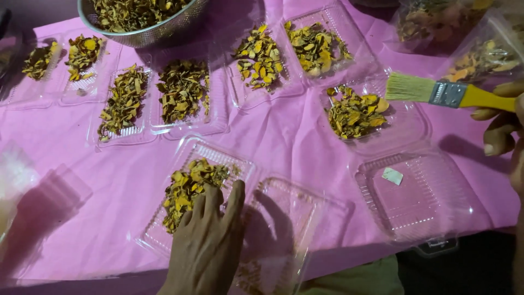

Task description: Using a small paintbrush to clean out debris and dust from clear plastic clamshell containers.

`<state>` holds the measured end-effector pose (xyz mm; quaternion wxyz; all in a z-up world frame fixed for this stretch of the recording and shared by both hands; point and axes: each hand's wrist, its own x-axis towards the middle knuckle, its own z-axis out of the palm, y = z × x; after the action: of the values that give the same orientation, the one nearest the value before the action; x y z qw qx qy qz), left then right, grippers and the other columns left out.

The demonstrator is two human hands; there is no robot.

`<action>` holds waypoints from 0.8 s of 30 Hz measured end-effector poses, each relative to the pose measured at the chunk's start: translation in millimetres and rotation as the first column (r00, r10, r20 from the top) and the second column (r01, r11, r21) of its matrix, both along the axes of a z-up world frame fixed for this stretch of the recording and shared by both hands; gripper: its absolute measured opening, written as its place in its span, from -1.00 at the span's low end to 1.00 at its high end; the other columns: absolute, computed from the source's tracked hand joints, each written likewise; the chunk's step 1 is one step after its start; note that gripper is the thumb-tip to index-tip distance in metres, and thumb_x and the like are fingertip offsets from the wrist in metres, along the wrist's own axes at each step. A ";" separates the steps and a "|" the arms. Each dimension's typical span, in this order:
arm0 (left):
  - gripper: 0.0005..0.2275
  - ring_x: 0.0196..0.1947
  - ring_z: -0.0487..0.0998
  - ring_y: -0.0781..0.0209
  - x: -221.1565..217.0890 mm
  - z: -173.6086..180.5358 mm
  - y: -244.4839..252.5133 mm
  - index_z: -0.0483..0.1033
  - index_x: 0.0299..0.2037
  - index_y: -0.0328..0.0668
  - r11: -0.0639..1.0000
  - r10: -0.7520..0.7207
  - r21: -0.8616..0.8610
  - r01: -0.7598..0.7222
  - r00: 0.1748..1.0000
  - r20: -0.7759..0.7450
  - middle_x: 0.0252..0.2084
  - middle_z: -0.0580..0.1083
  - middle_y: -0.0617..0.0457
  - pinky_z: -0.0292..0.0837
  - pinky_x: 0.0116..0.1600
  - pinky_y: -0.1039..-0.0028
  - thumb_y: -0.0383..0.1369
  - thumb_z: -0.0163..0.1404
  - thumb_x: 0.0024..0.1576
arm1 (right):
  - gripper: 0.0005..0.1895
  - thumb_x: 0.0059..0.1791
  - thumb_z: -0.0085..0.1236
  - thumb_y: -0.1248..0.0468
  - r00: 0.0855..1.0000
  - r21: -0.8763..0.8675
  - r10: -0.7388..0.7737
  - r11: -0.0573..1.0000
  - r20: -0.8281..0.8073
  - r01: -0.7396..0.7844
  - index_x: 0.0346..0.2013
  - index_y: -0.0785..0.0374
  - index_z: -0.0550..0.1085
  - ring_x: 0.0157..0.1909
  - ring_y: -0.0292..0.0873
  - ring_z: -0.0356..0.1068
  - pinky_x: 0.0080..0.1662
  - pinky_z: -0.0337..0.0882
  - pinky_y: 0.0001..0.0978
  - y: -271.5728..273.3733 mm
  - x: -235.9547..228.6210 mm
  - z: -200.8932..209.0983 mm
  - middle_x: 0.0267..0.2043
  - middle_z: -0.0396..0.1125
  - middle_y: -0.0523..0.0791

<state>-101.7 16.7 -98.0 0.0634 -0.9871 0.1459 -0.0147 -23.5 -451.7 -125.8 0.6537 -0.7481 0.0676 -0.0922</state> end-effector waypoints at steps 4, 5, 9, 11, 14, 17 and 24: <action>-0.36 -0.09 0.42 -0.18 -4.6 -3.8 8.3 0.10 0.41 -0.09 0.994 -0.101 0.042 0.103 0.993 -0.056 0.06 0.33 -0.29 0.48 -0.17 0.11 -0.39 -0.08 0.03 | -0.73 0.41 -0.18 0.02 0.999 -0.030 -0.028 0.999 -0.036 0.027 0.32 0.06 0.26 -0.37 -0.31 0.12 -0.03 0.58 -0.22 -3.6 0.0 -5.5 0.02 0.26 -0.14; -0.28 -0.15 0.39 -0.14 -5.5 -5.4 11.4 0.13 0.42 -0.07 0.984 -0.166 0.055 0.167 0.986 -0.027 -0.06 0.37 -0.14 0.42 -0.17 0.13 -0.44 -0.05 -0.08 | -0.72 0.41 -0.14 0.00 0.999 -0.019 -0.030 0.999 -0.037 0.030 0.33 0.03 0.29 -0.41 -0.35 0.16 -0.08 0.56 -0.32 -10.1 2.2 -11.6 -0.01 0.30 -0.19; -0.37 0.03 0.38 -0.20 -6.1 -4.9 19.2 0.16 0.40 -0.11 0.959 -0.277 0.085 0.269 0.955 0.102 0.15 0.36 -0.22 0.37 -0.03 0.14 -0.31 -0.11 0.01 | -0.68 0.35 -0.14 -0.11 0.998 -0.113 -0.041 0.993 -0.041 0.036 0.29 -0.10 0.32 -0.48 -0.41 0.10 -0.38 0.21 -0.63 -9.8 1.2 -4.8 -0.07 0.31 -0.27; -0.40 -0.04 0.36 -0.08 -3.8 1.9 17.8 0.13 0.42 -0.29 0.950 -0.310 0.058 0.306 0.947 0.080 0.06 0.39 -0.08 0.33 -0.05 0.16 -0.37 -0.14 0.10 | -0.71 0.31 0.01 0.04 0.992 -0.023 -0.064 0.998 -0.106 0.062 0.32 -0.10 0.32 -0.42 -0.36 0.10 -0.11 0.55 -0.40 1.5 -3.2 9.6 -0.07 0.28 -0.23; -0.42 0.01 0.37 -0.09 -4.0 -1.2 24.0 0.12 0.40 -0.33 0.927 -0.372 0.082 0.366 0.925 0.074 0.13 0.38 -0.14 0.30 0.12 0.06 -0.39 -0.13 0.11 | -0.63 0.34 -0.07 0.01 1.000 -0.067 0.007 0.998 -0.030 -0.009 0.38 0.08 0.26 -0.42 -0.29 0.13 -0.17 0.46 -0.34 -13.3 -1.7 -8.4 -0.04 0.27 -0.14; -0.42 0.12 0.33 -0.15 -4.0 -6.3 31.5 0.17 0.36 -0.20 0.907 -0.415 0.093 0.411 0.910 0.020 0.22 0.33 -0.16 0.26 0.20 -0.04 -0.35 -0.10 0.06 | -0.72 0.42 -0.20 0.02 0.999 -0.082 -0.023 0.996 -0.028 0.021 0.35 0.05 0.27 -0.40 -0.29 0.12 -0.23 0.37 -0.39 -17.6 0.4 -17.1 -0.01 0.29 -0.17; -0.63 -0.06 0.39 -0.14 2.5 12.0 23.1 0.33 0.11 0.01 0.883 -0.464 0.100 0.458 0.884 0.054 0.02 0.40 -0.13 0.31 -0.04 0.07 -0.30 -0.09 0.06 | -0.70 0.45 -0.28 -0.02 1.000 -0.116 -0.003 0.993 0.020 0.005 0.32 0.07 0.28 -0.42 -0.30 0.15 -0.30 0.30 -0.47 -21.3 -0.6 -27.9 0.02 0.31 -0.16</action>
<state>-99.1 39.9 -86.0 0.1052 -0.9193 0.3744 -0.0608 -24.1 -472.9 -153.6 0.6096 -0.7837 0.0571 -0.1046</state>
